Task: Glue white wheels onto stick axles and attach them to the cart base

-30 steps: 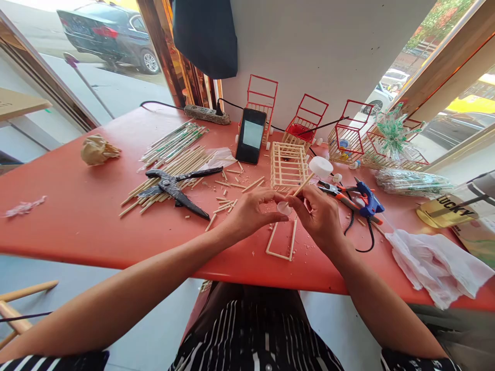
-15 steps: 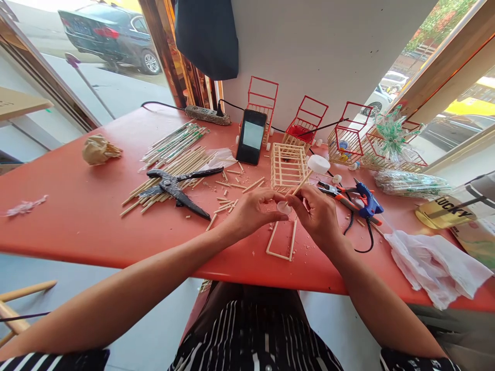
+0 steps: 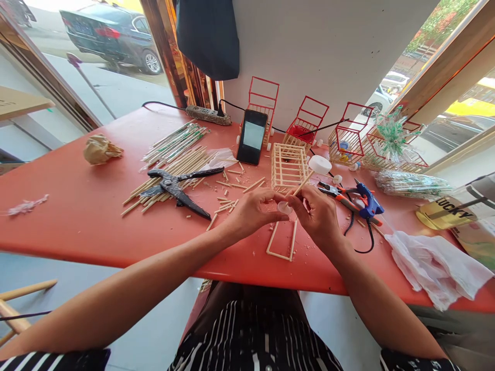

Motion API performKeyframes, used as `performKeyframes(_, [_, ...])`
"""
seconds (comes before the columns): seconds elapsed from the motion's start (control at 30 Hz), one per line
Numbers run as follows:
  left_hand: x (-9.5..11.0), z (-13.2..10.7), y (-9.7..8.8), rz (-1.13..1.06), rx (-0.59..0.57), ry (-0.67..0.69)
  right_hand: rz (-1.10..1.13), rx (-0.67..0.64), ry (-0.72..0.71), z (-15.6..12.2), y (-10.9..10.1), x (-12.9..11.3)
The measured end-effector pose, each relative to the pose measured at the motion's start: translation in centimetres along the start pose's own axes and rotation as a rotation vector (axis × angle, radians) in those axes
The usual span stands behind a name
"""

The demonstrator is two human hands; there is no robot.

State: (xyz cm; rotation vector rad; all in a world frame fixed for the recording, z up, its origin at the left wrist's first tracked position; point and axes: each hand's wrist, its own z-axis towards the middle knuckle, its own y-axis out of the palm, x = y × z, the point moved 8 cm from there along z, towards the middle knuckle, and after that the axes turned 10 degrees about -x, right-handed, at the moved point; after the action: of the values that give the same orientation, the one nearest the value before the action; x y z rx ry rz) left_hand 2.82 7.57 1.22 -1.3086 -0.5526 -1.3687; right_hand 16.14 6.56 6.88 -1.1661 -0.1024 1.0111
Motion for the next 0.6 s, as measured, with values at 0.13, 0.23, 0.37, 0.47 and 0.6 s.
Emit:
performKeyframes(0.13, [-0.14, -0.01, 0.03, -0.012, 0.002, 0.004, -0.004, 0.001, -0.001, 0.02, -0.03, -0.10])
performKeyframes(0.23, [-0.08, 0.00, 0.03, -0.014, 0.003, 0.012, -0.008, -0.001, 0.001, 0.05, 0.00, -0.08])
performKeyframes(0.37, [-0.02, 0.02, 0.05, -0.015, -0.001, 0.010, -0.002, -0.006, -0.005, 0.07, 0.03, -0.07])
performKeyframes(0.47, [0.01, 0.01, 0.01, -0.013, 0.001, 0.016, 0.000, -0.012, 0.002, 0.10, 0.02, -0.04])
performKeyframes(0.6, [0.01, -0.01, -0.02, -0.002, 0.003, 0.026, -0.008, -0.014, -0.002, 0.12, 0.01, -0.09])
